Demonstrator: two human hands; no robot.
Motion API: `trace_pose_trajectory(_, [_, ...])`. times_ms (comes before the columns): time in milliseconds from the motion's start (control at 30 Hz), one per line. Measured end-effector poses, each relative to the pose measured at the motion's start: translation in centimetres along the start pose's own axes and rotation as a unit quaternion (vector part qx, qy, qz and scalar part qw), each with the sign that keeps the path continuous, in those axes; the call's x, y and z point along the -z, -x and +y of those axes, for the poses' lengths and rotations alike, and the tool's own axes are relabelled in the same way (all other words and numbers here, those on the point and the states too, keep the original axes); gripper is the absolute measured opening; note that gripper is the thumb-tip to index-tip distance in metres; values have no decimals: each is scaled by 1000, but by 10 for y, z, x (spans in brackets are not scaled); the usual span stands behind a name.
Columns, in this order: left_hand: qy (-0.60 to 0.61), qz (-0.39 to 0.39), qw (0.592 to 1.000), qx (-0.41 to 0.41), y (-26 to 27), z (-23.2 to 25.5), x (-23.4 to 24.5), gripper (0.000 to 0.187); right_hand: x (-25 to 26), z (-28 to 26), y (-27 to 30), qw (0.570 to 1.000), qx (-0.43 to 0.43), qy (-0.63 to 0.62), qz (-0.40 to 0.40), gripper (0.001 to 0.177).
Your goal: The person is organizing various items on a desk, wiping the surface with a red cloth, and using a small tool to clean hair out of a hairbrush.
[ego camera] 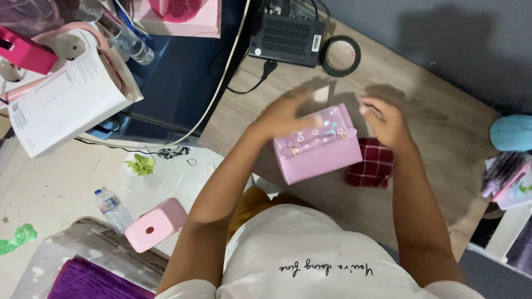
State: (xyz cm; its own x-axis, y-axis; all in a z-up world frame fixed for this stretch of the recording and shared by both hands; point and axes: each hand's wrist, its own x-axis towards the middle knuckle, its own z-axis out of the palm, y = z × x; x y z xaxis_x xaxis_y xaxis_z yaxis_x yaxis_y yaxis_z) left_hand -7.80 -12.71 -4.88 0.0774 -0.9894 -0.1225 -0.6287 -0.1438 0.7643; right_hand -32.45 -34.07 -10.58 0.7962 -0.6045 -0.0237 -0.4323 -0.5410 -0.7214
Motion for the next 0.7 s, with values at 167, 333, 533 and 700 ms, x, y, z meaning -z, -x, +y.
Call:
trace_pose_trajectory(167, [-162, 214, 943, 200, -28, -83, -14, 91, -29, -43, -101, 993, -3, 97, -63, 43])
trace_pose_trajectory(333, [-384, 159, 899, 138, -68, -126, -2, 100, -49, -77, -171, 962, -3, 215, -170, 104])
trace_pose_trajectory(533, [-440, 280, 845, -115, -127, -174, 41, 58, -41, -89, -194, 979, -55, 107, -167, 119])
trace_pose_trajectory(700, [-409, 204, 863, -216, -169, -144, 50, 41, -55, -62, -213, 979, 86, 185, -7, 145])
